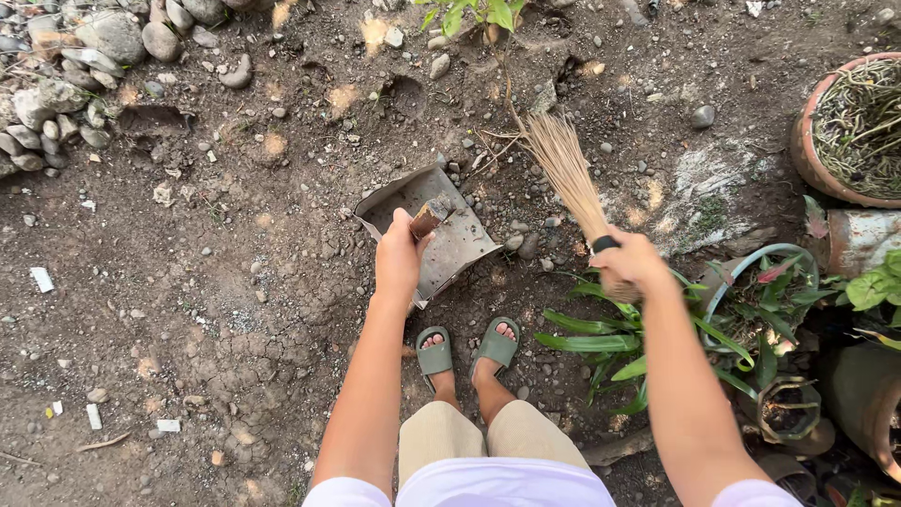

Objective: The person sweeps debris from a dirt ground area into a metal dustpan using a small hand broom, gathering leaves and soil from around potted plants.

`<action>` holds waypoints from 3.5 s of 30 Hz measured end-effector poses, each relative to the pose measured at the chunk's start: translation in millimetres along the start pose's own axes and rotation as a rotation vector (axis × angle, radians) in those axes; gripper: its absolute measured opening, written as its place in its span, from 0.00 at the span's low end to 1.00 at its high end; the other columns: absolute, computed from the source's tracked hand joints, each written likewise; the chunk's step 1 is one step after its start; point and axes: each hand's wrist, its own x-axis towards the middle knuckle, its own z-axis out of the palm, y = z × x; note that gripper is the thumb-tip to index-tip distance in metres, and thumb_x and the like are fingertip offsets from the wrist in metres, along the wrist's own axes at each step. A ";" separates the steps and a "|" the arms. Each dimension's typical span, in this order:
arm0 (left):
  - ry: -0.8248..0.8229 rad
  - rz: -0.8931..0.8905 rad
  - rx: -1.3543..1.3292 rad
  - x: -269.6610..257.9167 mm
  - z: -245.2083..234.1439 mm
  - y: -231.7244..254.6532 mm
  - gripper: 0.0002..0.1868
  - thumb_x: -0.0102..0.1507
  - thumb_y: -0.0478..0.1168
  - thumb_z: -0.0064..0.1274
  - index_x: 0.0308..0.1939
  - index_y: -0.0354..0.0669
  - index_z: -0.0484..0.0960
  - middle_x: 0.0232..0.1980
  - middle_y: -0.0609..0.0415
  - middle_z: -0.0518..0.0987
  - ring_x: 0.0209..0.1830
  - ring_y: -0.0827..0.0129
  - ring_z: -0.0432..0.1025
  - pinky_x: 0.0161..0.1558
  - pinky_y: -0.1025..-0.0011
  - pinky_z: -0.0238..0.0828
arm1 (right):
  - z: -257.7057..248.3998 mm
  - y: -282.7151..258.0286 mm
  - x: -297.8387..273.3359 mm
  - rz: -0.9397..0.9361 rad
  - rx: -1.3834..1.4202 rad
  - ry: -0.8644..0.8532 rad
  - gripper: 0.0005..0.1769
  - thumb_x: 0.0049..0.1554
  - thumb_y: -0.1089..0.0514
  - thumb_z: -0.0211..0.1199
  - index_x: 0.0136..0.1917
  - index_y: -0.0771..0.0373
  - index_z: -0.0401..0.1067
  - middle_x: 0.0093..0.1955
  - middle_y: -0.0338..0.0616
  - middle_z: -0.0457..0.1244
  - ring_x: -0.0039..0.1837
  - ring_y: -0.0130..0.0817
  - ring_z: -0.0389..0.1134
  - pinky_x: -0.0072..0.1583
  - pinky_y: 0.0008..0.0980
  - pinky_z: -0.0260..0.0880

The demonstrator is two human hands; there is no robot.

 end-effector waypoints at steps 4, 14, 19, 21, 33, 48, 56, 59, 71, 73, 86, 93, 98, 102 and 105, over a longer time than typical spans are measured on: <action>0.015 0.001 -0.024 -0.8 1.3 1.5 0.21 0.61 0.38 0.64 0.42 0.36 0.64 0.41 0.38 0.81 0.44 0.39 0.75 0.40 0.53 0.71 | 30.2 -11.4 -5.3 0.080 -0.328 -0.202 0.45 0.39 0.50 0.76 0.71 0.55 0.74 0.54 0.58 0.73 0.55 0.44 0.76 0.61 0.38 0.74; -0.006 0.021 0.002 0.6 0.3 -0.6 0.23 0.60 0.39 0.65 0.43 0.36 0.62 0.41 0.36 0.79 0.43 0.37 0.74 0.39 0.51 0.70 | -36.8 27.0 -55.5 0.020 0.034 -0.224 0.54 0.36 0.58 0.76 0.76 0.42 0.64 0.56 0.48 0.72 0.53 0.38 0.72 0.60 0.32 0.68; -0.007 0.029 0.021 1.8 2.0 -2.2 0.23 0.61 0.40 0.64 0.43 0.36 0.63 0.40 0.36 0.79 0.42 0.37 0.75 0.39 0.51 0.70 | 17.5 11.9 -30.6 0.147 0.063 -0.063 0.54 0.38 0.57 0.75 0.78 0.48 0.62 0.58 0.54 0.71 0.54 0.43 0.72 0.60 0.35 0.69; 0.006 0.044 0.017 2.6 0.9 -2.0 0.22 0.61 0.40 0.64 0.43 0.37 0.63 0.40 0.37 0.79 0.42 0.38 0.75 0.39 0.52 0.70 | 39.3 11.4 -38.0 0.092 0.068 -0.109 0.54 0.37 0.57 0.76 0.77 0.51 0.63 0.59 0.52 0.71 0.55 0.42 0.72 0.61 0.34 0.69; -0.027 0.061 -0.004 -0.6 -7.9 -11.6 0.23 0.59 0.38 0.66 0.43 0.37 0.64 0.40 0.39 0.80 0.41 0.40 0.75 0.39 0.54 0.72 | 0.1 37.9 -133.1 0.313 0.492 -0.256 0.53 0.42 0.65 0.70 0.79 0.41 0.61 0.46 0.54 0.70 0.37 0.38 0.68 0.45 0.41 0.72; -0.361 0.058 -0.342 -14.8 -77.3 -43.2 0.12 0.56 0.32 0.66 0.41 0.42 0.80 0.38 0.52 0.84 0.39 0.72 0.75 0.43 0.72 0.74 | 104.7 34.6 -141.9 0.243 0.555 -0.202 0.50 0.43 0.62 0.73 0.78 0.53 0.62 0.52 0.54 0.71 0.46 0.39 0.71 0.52 0.36 0.71; -0.265 0.064 -0.102 -33.2 -47.6 -34.0 0.17 0.55 0.33 0.68 0.47 0.42 0.82 0.29 0.50 0.81 0.26 0.73 0.72 0.33 0.70 0.71 | 110.7 68.5 -161.3 0.178 0.583 0.079 0.55 0.40 0.61 0.76 0.79 0.51 0.59 0.59 0.46 0.69 0.54 0.33 0.71 0.56 0.30 0.68; -0.287 0.045 -0.112 -32.8 -39.5 -42.6 0.17 0.56 0.33 0.68 0.48 0.42 0.83 0.27 0.48 0.78 0.26 0.68 0.68 0.33 0.69 0.71 | 141.3 71.5 -121.3 0.204 0.483 0.215 0.55 0.39 0.59 0.77 0.78 0.58 0.59 0.60 0.49 0.69 0.54 0.38 0.71 0.55 0.34 0.70; -0.298 0.052 -0.053 -28.9 -26.7 -20.7 0.17 0.54 0.31 0.69 0.41 0.37 0.77 0.33 0.41 0.79 0.33 0.46 0.69 0.39 0.64 0.71 | 77.0 32.5 -228.6 0.347 0.527 -0.239 0.55 0.42 0.63 0.71 0.80 0.43 0.58 0.49 0.49 0.71 0.42 0.37 0.69 0.49 0.36 0.70; -0.311 0.029 -0.035 -23.7 -27.0 -17.7 0.17 0.55 0.31 0.69 0.40 0.36 0.75 0.33 0.41 0.78 0.33 0.44 0.68 0.39 0.63 0.72 | 79.0 42.0 -228.4 0.304 0.577 -0.133 0.55 0.42 0.65 0.71 0.80 0.46 0.57 0.50 0.48 0.71 0.44 0.34 0.70 0.50 0.32 0.70; -0.306 0.069 -0.049 -21.2 -23.2 -18.2 0.18 0.53 0.31 0.69 0.40 0.36 0.75 0.34 0.41 0.80 0.33 0.48 0.72 0.40 0.63 0.71 | 145.9 58.1 -208.0 0.193 0.446 -0.239 0.51 0.42 0.64 0.72 0.78 0.47 0.62 0.48 0.48 0.72 0.45 0.31 0.70 0.52 0.30 0.70; -0.310 0.035 -0.048 -25.1 -24.1 -15.0 0.18 0.53 0.32 0.68 0.41 0.37 0.76 0.34 0.42 0.80 0.33 0.49 0.73 0.40 0.63 0.71 | 84.7 35.5 -230.7 0.198 0.441 -0.167 0.54 0.41 0.63 0.72 0.79 0.49 0.57 0.52 0.47 0.72 0.48 0.32 0.72 0.56 0.28 0.69; -0.313 0.042 -0.085 -31.0 -21.9 -15.1 0.16 0.54 0.31 0.67 0.42 0.38 0.78 0.35 0.44 0.82 0.34 0.52 0.76 0.40 0.63 0.72 | 146.8 24.5 -186.2 0.175 0.479 -0.091 0.48 0.43 0.62 0.73 0.76 0.60 0.62 0.53 0.50 0.72 0.52 0.36 0.71 0.59 0.32 0.69; -0.309 0.003 -0.062 -33.2 -20.0 -21.5 0.15 0.54 0.29 0.66 0.42 0.40 0.80 0.36 0.45 0.83 0.36 0.54 0.78 0.40 0.62 0.72 | 155.0 26.3 -182.5 -0.033 0.461 -0.294 0.43 0.43 0.64 0.74 0.73 0.61 0.69 0.59 0.37 0.69 0.53 0.31 0.72 0.58 0.27 0.70; -0.283 0.008 -0.098 -33.9 -27.6 -39.6 0.13 0.56 0.30 0.68 0.40 0.35 0.78 0.34 0.45 0.84 0.35 0.58 0.79 0.42 0.65 0.76 | 101.8 28.3 -217.6 0.234 0.631 -0.443 0.50 0.43 0.65 0.68 0.78 0.46 0.63 0.45 0.49 0.70 0.37 0.33 0.67 0.43 0.34 0.72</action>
